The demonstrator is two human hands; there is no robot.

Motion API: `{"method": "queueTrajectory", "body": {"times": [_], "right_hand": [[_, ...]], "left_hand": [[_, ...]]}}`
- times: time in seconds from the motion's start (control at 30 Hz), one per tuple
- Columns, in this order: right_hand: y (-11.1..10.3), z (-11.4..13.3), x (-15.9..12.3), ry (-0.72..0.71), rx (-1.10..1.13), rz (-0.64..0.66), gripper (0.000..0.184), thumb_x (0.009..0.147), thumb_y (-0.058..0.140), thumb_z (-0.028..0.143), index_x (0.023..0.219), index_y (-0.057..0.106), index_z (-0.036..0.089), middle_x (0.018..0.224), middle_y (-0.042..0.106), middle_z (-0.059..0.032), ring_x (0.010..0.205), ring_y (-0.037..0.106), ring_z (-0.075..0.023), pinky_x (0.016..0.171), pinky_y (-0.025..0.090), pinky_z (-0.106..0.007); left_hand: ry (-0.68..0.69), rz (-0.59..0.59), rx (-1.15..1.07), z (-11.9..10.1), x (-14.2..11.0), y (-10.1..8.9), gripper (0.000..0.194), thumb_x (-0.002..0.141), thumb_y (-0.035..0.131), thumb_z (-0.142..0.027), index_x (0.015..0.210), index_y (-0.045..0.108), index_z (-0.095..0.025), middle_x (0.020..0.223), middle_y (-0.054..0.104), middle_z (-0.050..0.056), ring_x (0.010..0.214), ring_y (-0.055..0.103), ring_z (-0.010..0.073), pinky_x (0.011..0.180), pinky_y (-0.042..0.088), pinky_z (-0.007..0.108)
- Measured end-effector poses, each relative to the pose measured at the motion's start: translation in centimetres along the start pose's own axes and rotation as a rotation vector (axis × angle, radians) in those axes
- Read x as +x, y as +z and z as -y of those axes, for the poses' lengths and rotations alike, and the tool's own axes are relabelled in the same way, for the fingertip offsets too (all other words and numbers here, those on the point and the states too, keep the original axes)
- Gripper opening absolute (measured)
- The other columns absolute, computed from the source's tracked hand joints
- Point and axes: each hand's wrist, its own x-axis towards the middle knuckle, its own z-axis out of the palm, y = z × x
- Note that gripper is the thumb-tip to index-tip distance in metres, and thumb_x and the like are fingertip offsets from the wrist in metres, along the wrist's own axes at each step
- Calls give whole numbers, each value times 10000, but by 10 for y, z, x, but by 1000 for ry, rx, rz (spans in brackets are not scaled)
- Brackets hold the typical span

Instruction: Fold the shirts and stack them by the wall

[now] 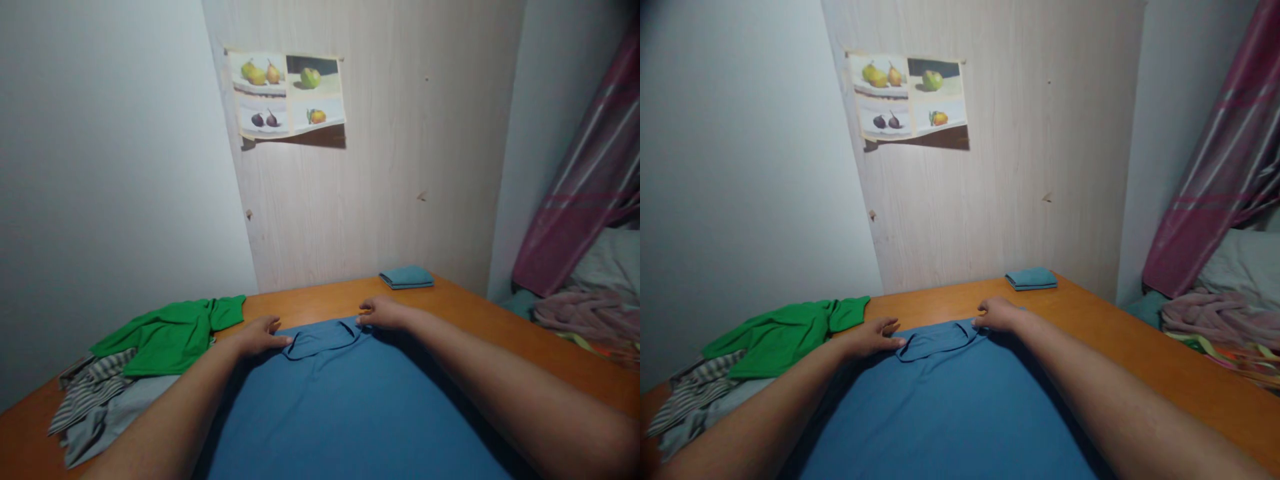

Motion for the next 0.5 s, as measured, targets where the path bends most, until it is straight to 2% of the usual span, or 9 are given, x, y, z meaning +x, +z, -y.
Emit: {"method": "queueTrajectory", "body": {"times": [0.13,0.27,0.4,0.5], "right_hand": [[6,4,16,-7,-5,100,695,715,770,499,1299,644,145,1327,640,-165,1185,621,-307,989,474,-351],[1,6,22,-8,-48,210,742,692,773,514,1306,632,122,1316,641,-178,1158,629,-308,966,476,-356],[-6,11,24,-9,-98,259,701,669,782,496,1263,649,149,1273,663,-157,1110,638,-298,912,480,-351],[-8,15,26,21,-113,303,623,658,782,485,1172,674,149,1165,703,-135,1013,657,-278,799,489,-329]], "left_hand": [[-15,58,97,0,7,-2,1082,584,756,-696,1427,454,-89,1475,497,217,1310,536,316,1054,443,340],[-21,97,194,-4,14,-6,948,530,765,-715,1262,592,-138,1294,653,159,1140,634,311,911,496,330],[-57,127,268,-8,18,-9,829,482,760,-745,1063,648,-165,1070,720,110,970,661,301,710,488,311],[-84,164,296,-12,18,-10,757,486,742,-770,947,660,-174,948,730,89,877,662,289,628,454,302]]}}
